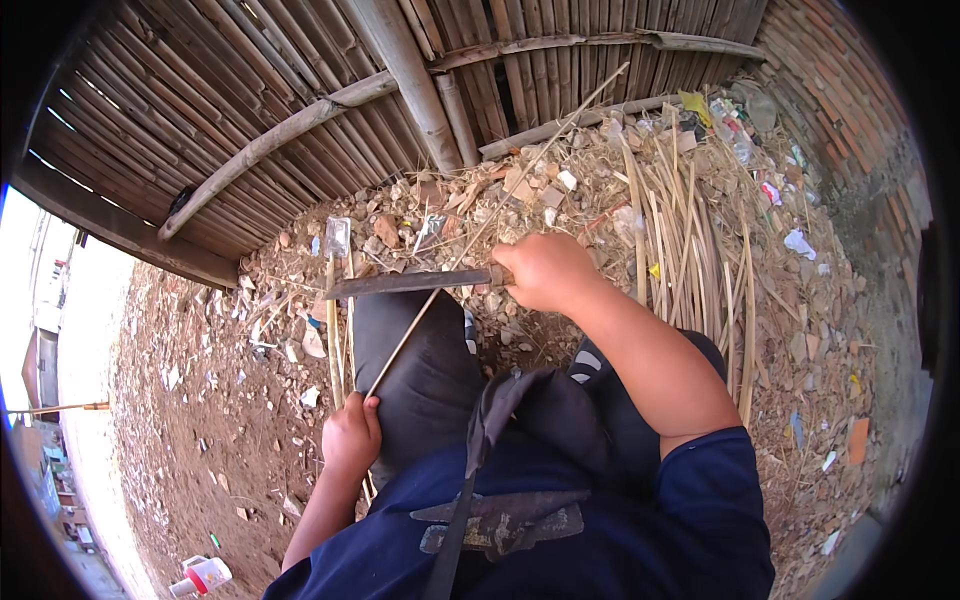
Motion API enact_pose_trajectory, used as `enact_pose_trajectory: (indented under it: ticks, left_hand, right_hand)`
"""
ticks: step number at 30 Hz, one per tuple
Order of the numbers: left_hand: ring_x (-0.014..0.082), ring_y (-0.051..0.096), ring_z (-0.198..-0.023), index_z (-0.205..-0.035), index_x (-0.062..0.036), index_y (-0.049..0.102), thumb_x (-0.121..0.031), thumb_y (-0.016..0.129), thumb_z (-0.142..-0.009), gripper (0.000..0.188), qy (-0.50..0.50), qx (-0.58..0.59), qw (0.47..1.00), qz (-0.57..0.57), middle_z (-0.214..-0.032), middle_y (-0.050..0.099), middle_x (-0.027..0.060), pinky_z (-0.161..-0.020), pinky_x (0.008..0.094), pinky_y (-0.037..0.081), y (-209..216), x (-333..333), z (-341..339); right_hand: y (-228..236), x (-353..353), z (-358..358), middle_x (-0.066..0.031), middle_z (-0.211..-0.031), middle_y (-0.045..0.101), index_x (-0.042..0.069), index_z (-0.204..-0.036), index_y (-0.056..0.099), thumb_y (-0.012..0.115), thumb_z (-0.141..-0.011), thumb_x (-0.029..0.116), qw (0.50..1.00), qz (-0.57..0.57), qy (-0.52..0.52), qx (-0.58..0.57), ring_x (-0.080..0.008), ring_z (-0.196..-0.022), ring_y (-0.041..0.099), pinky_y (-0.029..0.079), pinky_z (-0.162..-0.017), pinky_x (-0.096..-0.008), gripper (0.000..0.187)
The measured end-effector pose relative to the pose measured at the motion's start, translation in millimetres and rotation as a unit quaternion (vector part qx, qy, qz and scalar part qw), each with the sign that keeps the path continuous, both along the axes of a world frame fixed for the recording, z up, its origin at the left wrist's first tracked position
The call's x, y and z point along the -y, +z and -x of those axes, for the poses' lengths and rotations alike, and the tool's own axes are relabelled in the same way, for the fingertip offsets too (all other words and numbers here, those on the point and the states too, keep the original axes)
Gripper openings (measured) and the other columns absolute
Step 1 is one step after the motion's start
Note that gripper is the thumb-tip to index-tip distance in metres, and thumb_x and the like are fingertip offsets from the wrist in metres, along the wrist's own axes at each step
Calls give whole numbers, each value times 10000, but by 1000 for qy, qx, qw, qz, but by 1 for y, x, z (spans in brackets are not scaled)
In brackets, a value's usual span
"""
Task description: The person trims a thin wooden stick by hand using a knife, shaving off thin strips to smooth the surface while sitting in an outdoor workshop.
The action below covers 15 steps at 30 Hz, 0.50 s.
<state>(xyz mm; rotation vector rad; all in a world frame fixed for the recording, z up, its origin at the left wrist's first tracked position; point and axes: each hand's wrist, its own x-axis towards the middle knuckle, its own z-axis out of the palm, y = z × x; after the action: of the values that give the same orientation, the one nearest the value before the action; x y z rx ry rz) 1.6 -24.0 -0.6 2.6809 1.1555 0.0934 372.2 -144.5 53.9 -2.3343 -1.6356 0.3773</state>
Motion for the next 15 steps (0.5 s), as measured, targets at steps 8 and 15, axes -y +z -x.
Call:
enact_pose_trajectory:
  ticks: [8, 15]
  left_hand:
    - [495, 649, -652, -867, -54, 535, -329, 509, -1045, 328, 10, -46, 999, -3, -676, 640, 265, -586, 585, 506, 16, -1, -10]
    - [498, 636, -660, -857, -34, 536, -324, 499, -1052, 352, -25, 17, 998, 63, -668, 627, 264, -596, 588, 492, 4, -15, -5]
  right_hand:
    - [-12, 5, -40, -163, -902, 722, 96, -1035, 688, 716, -834, 249, 992, 4, -117, -51, -370, -903, 711, 555, -800, -509, 255]
    - [-15, -7, -23, -138, -920, 731, 93, -992, 685, 744, -832, 293, 988, 28, -109, -105, -373, -900, 712, 559, -789, -498, 262]
